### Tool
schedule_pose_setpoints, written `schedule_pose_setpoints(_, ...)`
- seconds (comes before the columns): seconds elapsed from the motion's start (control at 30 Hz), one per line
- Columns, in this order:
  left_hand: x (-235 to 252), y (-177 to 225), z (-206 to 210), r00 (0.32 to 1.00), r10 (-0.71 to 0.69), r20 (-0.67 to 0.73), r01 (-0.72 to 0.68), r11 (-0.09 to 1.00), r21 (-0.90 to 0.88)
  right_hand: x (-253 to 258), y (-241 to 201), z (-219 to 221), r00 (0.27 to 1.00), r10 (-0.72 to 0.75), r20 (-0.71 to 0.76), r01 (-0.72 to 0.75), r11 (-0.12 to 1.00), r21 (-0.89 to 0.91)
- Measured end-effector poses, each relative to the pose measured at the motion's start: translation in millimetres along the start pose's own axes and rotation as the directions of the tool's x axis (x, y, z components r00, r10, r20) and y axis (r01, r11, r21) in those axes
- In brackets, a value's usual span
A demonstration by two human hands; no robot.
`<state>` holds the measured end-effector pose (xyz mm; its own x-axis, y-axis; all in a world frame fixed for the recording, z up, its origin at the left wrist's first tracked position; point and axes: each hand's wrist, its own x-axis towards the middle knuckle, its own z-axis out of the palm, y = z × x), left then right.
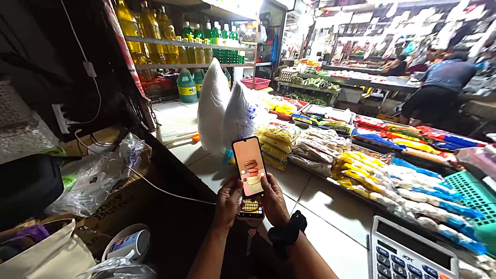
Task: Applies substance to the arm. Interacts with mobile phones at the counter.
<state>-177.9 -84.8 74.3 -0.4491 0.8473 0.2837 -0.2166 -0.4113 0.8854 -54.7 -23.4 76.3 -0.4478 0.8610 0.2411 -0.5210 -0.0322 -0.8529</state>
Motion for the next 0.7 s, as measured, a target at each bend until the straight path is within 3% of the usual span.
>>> schedule_pose_setpoints(0.17, -5, 13, -13, 0.989, -0.132, 0.061, 0.126, 0.988, 0.089, 3, -4, -2, 0.999, 0.000, -0.036, 0.002, 0.999, 0.039)
schedule_pose_setpoints(0.37, -12, 21, -25, 0.973, -0.188, 0.135, 0.149, 0.954, 0.258, 1, -1, 2, 1.000, -0.016, -0.019, 0.015, 0.998, -0.058)
schedule_pose_setpoints(0.7, -19, 19, -27, 0.955, -0.261, 0.139, 0.211, 0.931, 0.298, 4, -1, 2, 0.986, 0.030, -0.164, -0.027, 0.999, 0.018)
